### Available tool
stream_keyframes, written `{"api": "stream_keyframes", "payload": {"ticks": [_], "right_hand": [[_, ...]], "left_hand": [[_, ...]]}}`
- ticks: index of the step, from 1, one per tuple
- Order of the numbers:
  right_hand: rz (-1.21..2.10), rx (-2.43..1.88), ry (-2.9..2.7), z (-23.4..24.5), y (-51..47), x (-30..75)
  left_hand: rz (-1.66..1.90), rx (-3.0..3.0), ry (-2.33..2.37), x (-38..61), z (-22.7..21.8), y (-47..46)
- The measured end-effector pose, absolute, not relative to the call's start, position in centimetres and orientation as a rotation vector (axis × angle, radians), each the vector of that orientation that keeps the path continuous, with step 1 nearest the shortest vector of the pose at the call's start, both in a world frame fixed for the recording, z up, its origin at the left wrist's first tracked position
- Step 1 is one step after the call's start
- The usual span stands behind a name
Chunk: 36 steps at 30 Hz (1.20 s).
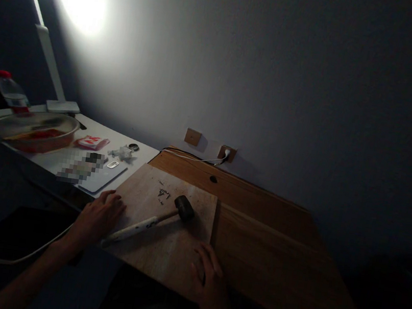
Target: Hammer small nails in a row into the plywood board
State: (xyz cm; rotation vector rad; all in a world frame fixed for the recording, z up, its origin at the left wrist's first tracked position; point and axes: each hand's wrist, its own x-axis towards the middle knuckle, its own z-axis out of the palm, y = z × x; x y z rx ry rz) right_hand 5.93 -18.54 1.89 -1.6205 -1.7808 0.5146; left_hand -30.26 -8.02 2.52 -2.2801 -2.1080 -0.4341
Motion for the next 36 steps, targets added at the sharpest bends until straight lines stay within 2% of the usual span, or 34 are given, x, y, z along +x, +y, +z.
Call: {"api": "stream_keyframes", "payload": {"ticks": [10,19,27,30,34,36], "right_hand": [[0.513,-1.700,-1.698,1.4,-18.8,9.5],[0.365,-1.937,-1.421,-0.2,-22.7,19.0],[0.192,-2.023,-1.288,1.4,-25.6,19.7],[0.359,-1.953,-1.312,2.7,-25.1,15.8],[0.839,-1.882,-1.513,4.5,-24.0,10.2],[0.903,-1.885,-1.544,5.0,-23.2,8.4]], "left_hand": [[-0.283,-2.367,-2.060,-26.0,4.0,-10.2],[-0.437,-2.825,-1.569,-20.9,3.0,-12.8],[-0.442,-2.903,-1.544,-19.4,4.4,-12.0],[-0.459,-2.874,-1.448,-17.9,4.4,-10.8],[-0.466,-3.034,-1.277,-14.4,4.6,-8.9],[-0.469,-3.114,-1.221,-12.6,4.7,-7.6]]}}
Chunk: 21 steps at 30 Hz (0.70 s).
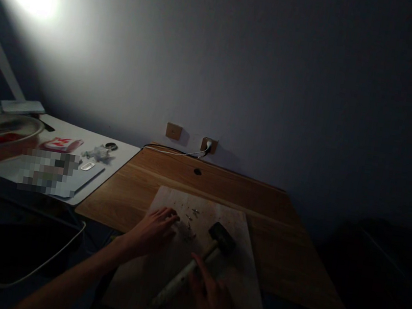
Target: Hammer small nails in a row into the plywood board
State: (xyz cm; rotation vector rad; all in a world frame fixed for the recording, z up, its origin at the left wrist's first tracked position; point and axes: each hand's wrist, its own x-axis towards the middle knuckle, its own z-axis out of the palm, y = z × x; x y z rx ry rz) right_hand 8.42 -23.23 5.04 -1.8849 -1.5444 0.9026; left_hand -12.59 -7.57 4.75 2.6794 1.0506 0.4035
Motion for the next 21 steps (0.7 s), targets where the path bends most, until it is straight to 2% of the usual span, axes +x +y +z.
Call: {"api": "stream_keyframes", "payload": {"ticks": [5,11,16,21], "right_hand": [[0.856,-1.932,-1.482,4.1,-21.6,7.4],[1.019,-1.770,-1.133,2.1,-23.8,8.1],[1.181,-1.557,-0.593,3.2,-26.4,9.1],[1.184,-1.525,-0.501,4.8,-26.7,10.0]], "left_hand": [[0.354,2.632,0.993,-9.0,4.5,-3.6],[0.244,2.690,0.958,-6.1,4.1,-0.8],[0.218,2.666,0.977,-5.0,4.8,-1.0],[0.168,2.631,0.995,-4.5,5.1,-1.3]]}}
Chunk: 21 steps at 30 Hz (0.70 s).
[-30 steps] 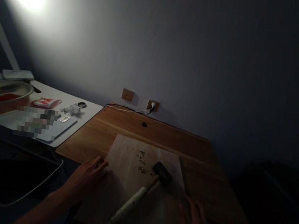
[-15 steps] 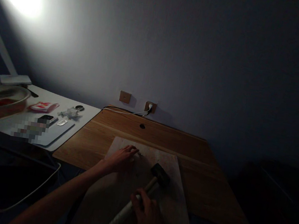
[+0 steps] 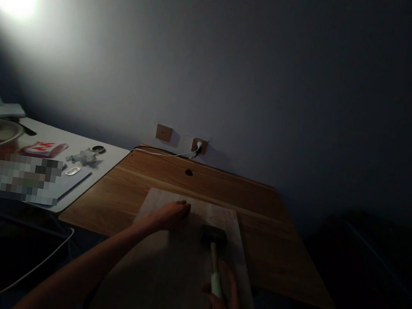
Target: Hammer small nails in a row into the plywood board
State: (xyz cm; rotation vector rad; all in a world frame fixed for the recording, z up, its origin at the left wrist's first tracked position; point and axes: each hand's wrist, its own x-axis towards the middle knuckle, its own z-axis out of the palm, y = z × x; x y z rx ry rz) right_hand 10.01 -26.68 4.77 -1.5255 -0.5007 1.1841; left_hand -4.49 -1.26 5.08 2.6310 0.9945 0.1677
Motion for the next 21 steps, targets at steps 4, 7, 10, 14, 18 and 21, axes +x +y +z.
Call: {"api": "stream_keyframes", "payload": {"ticks": [4,7,10,14,18,21], "right_hand": [[1.155,-1.506,-0.508,4.9,-26.3,9.8],[1.132,-1.507,-0.495,4.9,-26.3,9.9],[1.101,-1.561,-0.555,4.2,-26.5,10.8],[0.983,-1.709,-0.788,2.1,-26.4,13.5],[0.663,-1.779,-1.117,0.5,-25.9,16.5],[0.623,-1.791,-1.218,0.2,-25.5,17.3]], "left_hand": [[0.122,2.638,0.971,-4.0,5.0,-1.0],[0.078,2.660,0.933,-3.8,5.1,-0.8],[0.045,2.712,0.899,-3.5,5.3,-0.8],[0.027,2.748,0.876,-3.5,5.3,-0.8],[0.062,2.758,0.839,-3.7,5.2,-0.7],[0.051,2.742,0.876,-3.8,5.6,-0.9]]}}
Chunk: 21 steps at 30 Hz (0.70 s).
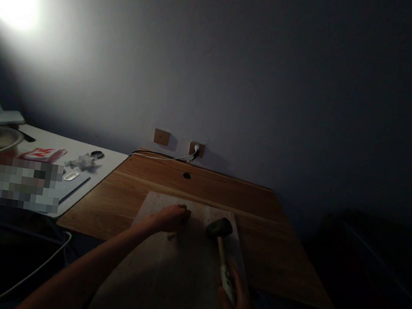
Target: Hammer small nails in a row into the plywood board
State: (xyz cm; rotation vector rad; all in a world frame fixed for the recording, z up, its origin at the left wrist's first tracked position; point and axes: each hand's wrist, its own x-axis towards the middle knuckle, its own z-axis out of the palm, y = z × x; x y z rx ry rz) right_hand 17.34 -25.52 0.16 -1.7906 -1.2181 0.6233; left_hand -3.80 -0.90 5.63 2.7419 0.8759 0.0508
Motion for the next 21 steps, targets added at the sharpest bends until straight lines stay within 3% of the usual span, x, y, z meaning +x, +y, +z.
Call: {"api": "stream_keyframes", "payload": {"ticks": [7,11,21], "right_hand": [[0.756,-1.902,-1.149,-0.1,-25.5,16.7],[0.949,-1.951,-0.933,0.9,-25.8,16.5],[0.961,-1.914,-0.869,1.6,-25.5,16.3]], "left_hand": [[0.018,2.739,0.913,-3.2,6.3,-1.2],[0.268,2.511,1.018,-3.3,5.0,-0.2],[0.813,1.931,0.966,-3.4,1.9,-2.0]]}}
